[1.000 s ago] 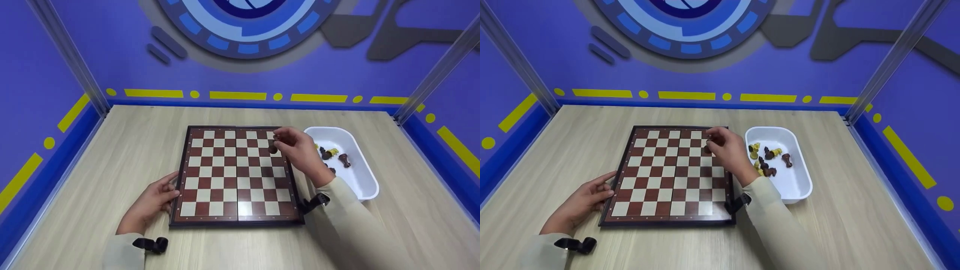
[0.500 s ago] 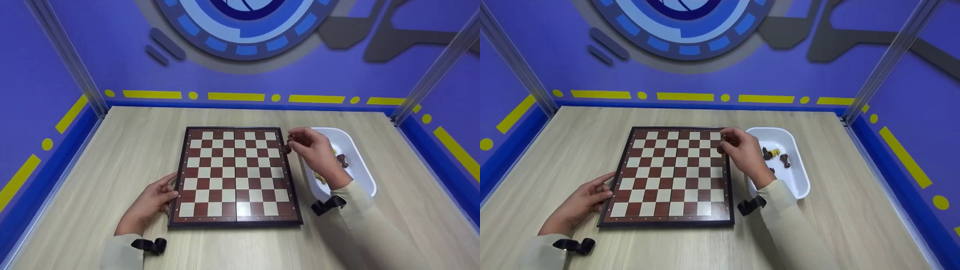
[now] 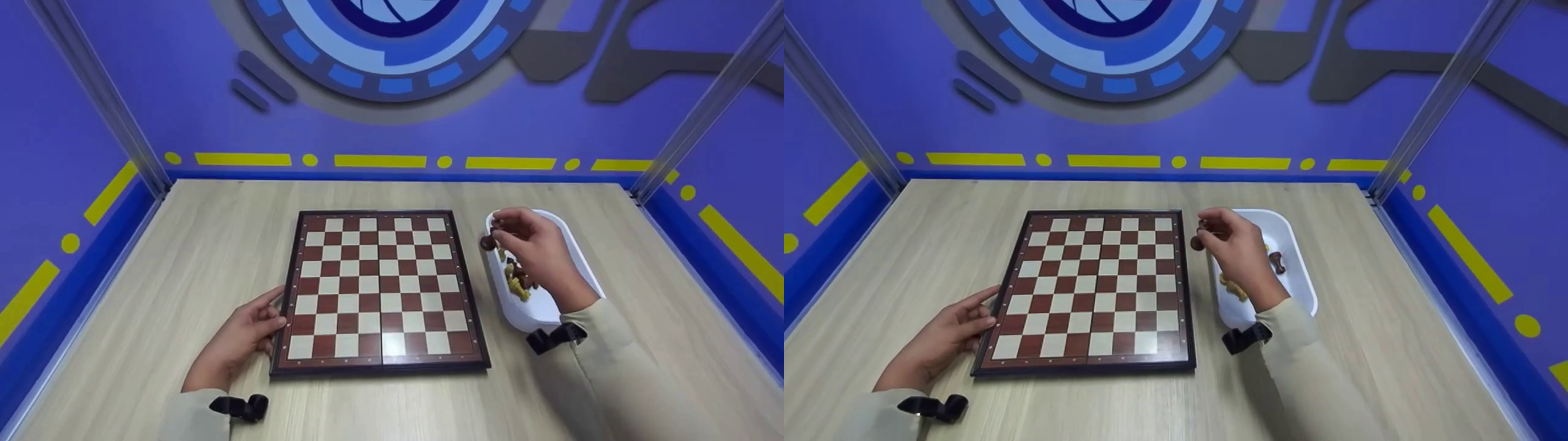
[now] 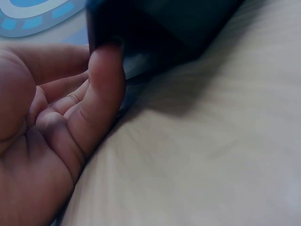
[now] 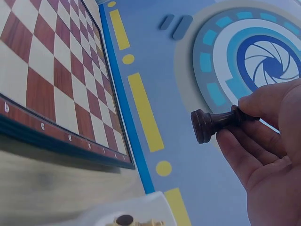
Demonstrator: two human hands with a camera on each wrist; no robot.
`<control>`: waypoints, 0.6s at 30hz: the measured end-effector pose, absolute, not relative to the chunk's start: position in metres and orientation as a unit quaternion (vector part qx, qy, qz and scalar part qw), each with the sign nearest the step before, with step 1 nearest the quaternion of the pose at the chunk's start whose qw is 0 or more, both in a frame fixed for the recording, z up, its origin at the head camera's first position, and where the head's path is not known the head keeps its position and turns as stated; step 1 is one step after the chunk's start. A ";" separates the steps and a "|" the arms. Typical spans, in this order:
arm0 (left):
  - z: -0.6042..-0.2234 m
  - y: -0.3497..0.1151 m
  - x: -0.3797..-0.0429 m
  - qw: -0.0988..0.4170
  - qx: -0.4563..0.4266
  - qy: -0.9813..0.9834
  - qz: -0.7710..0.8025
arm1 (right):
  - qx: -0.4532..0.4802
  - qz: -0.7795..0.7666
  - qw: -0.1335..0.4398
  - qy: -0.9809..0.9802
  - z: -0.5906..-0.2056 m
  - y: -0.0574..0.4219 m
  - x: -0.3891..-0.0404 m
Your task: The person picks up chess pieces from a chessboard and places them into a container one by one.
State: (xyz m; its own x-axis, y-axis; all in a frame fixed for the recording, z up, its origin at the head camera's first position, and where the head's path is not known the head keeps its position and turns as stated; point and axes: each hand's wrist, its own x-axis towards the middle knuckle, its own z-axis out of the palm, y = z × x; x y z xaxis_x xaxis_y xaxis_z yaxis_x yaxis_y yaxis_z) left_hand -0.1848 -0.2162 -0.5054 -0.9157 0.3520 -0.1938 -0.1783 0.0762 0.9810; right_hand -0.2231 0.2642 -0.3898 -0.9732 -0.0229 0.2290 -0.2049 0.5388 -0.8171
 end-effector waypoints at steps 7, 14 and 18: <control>-0.504 -0.216 -0.185 0.196 0.055 0.716 0.668 | 0.038 0.480 0.092 -0.872 -0.392 0.280 -0.220; -0.505 -0.217 -0.185 0.196 0.059 0.714 0.669 | 0.028 0.454 0.116 -0.883 -0.394 0.299 -0.214; -0.507 -0.216 -0.186 0.194 0.058 0.716 0.668 | 0.010 0.443 0.125 -0.888 -0.394 0.311 -0.211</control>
